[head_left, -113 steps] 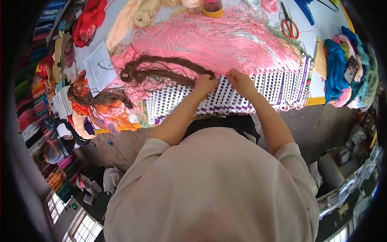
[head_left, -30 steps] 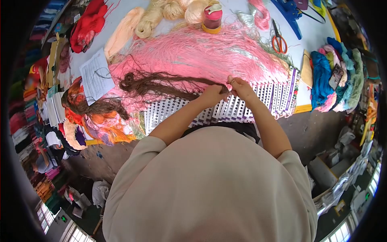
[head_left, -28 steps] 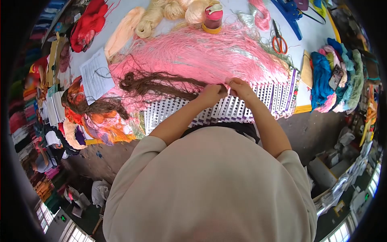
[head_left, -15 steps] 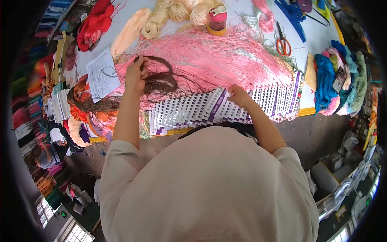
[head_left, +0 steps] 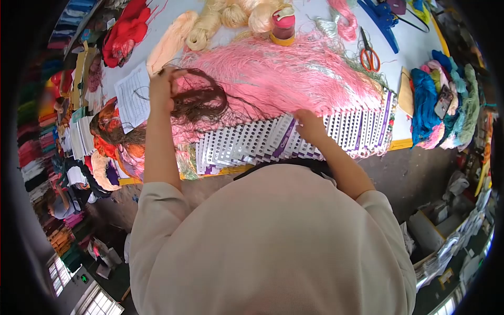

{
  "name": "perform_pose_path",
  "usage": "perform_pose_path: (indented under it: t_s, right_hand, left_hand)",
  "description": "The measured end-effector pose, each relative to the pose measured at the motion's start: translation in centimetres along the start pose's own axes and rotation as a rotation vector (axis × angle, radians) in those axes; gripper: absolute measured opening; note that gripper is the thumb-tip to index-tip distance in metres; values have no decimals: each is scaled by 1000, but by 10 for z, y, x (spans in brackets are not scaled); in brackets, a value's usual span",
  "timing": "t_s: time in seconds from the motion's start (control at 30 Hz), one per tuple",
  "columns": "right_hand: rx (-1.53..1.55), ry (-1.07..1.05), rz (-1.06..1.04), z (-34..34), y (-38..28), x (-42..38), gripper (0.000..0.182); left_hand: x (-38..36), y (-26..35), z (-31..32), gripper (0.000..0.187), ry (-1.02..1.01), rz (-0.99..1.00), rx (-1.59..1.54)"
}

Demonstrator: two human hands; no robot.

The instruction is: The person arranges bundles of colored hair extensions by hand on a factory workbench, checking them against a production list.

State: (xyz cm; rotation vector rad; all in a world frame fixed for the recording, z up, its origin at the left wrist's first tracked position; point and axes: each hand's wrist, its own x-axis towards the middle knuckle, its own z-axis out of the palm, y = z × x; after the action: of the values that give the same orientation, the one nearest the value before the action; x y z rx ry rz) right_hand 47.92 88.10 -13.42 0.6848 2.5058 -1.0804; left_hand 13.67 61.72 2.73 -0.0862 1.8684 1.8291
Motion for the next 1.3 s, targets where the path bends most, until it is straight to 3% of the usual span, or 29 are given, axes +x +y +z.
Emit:
perform_pose_path:
  t_s: [0.03,0.07,0.13,0.2,0.3,0.33,0.43,0.5,0.53,0.63,0.8,0.93,1.0,1.07,1.3]
  right_hand:
    - [-28,27,-105,-3,-10,-1,33]
    - [-56,54,-208,-4,-20,-2,29]
    - [-137,77,-237,-2,-31,-1,30]
    - [-307,69,-267,3,-31,1,31]
    - [-230,76,-268,0,-28,-8,29]
    - [-153,114,-249,-2,-29,-11,27]
    - [501,300,-152,-25,-56,-14,20]
    - [903,213,32,-62,-90,-35,13]
    - [1059,166,-34,-75,-100,-43,14]
    - [1116,117,-70,-101,-132,-60,15]
    - [1126,139,-15,-100,-123,-62,12]
    - [1181,143,57,-104,-124,-67,8]
    - [1139,167,-17,-96,-120,-67,8]
    - [1096,195,-90,-95,-119,-68,8]
    - [1124,159,-2,-108,-116,-73,8]
  left_hand:
    - [-13,-3,13,28,17,-54,246]
    - [-22,-9,23,28,-76,-200,235]
    - [-30,-45,35,30,-307,-307,110]
    - [-47,-75,65,32,-378,-372,66]
    - [-83,-77,110,38,-490,-423,-136]
    - [-96,-73,123,42,-504,-432,-258]
    - [-105,-82,134,48,-666,-402,-589]
    - [-117,-72,147,49,-646,-404,-602]
    - [-123,-68,153,50,-627,-418,-607]
    - [-130,-71,170,53,-891,-315,-542]
    - [-142,-69,187,48,-821,-337,-517]
    - [-139,-78,186,40,-829,-111,-293]
    - [-144,-73,192,38,-806,-35,-170]
    - [-152,-64,198,39,-722,-247,-339]
    - [-148,-65,197,39,-674,-293,-496]
